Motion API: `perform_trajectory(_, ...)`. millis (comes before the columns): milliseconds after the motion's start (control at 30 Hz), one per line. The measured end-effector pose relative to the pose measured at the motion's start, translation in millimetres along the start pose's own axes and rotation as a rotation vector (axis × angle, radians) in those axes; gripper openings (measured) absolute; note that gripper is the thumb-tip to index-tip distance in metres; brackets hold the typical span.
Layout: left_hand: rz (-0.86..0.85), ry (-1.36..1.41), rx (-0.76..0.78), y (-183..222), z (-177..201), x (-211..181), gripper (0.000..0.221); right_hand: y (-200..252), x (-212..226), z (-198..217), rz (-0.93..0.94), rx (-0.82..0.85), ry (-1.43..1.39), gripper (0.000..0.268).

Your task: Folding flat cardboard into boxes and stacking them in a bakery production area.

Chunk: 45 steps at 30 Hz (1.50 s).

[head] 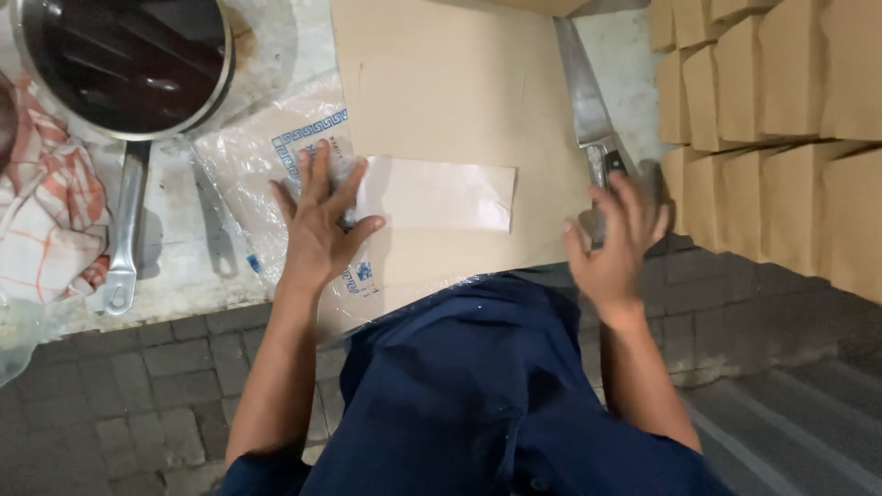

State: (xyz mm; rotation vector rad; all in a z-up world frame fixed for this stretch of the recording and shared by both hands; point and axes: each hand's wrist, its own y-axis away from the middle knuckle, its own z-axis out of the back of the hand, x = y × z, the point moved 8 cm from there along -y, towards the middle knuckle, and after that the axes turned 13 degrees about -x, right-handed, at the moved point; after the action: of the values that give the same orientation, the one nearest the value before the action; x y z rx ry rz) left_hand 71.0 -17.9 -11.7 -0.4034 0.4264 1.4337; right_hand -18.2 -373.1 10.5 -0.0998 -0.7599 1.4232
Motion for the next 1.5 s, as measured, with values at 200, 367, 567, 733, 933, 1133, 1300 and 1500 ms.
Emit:
perform_trajectory(200, -0.251, -0.077, -0.096, 9, -16, 6, 0.035, -14, 66, -22, 0.238, 0.227, -0.138, 0.051)
perform_trajectory(367, -0.122, -0.124, 0.06, 0, -4, 17, 0.042, 36, 106, -65, 0.399, 0.609, -0.061, 0.069)
perform_trajectory(567, -0.138, -0.066, 0.088, -4, 7, 20, 0.048, 28, 59, -33, 0.315, 0.441, -0.161, 0.069)
perform_trajectory(733, -0.245, 0.07, 0.011, -18, 1, -22, 0.054, 6, 14, 44, 0.385, -0.227, -0.461, 0.084)
perform_trajectory(933, -0.441, -0.229, 0.02, -35, -43, -44, 0.072, -41, 10, 26, 0.048, -0.008, -0.002, 0.056)
perform_trajectory(1133, -0.428, -0.243, -0.07, -34, -43, -43, 0.056, -45, -13, 1, -0.136, 0.166, 0.224, 0.056)
perform_trajectory(1300, -0.243, -0.16, -0.104, -32, -48, -22, 0.034, -48, -36, -13, -0.265, 0.352, 0.272, 0.063)
perform_trajectory(1500, 0.267, 0.187, 0.051, -25, -73, 2, 0.027, -27, -30, 21, -0.364, 0.358, 0.155, 0.05)
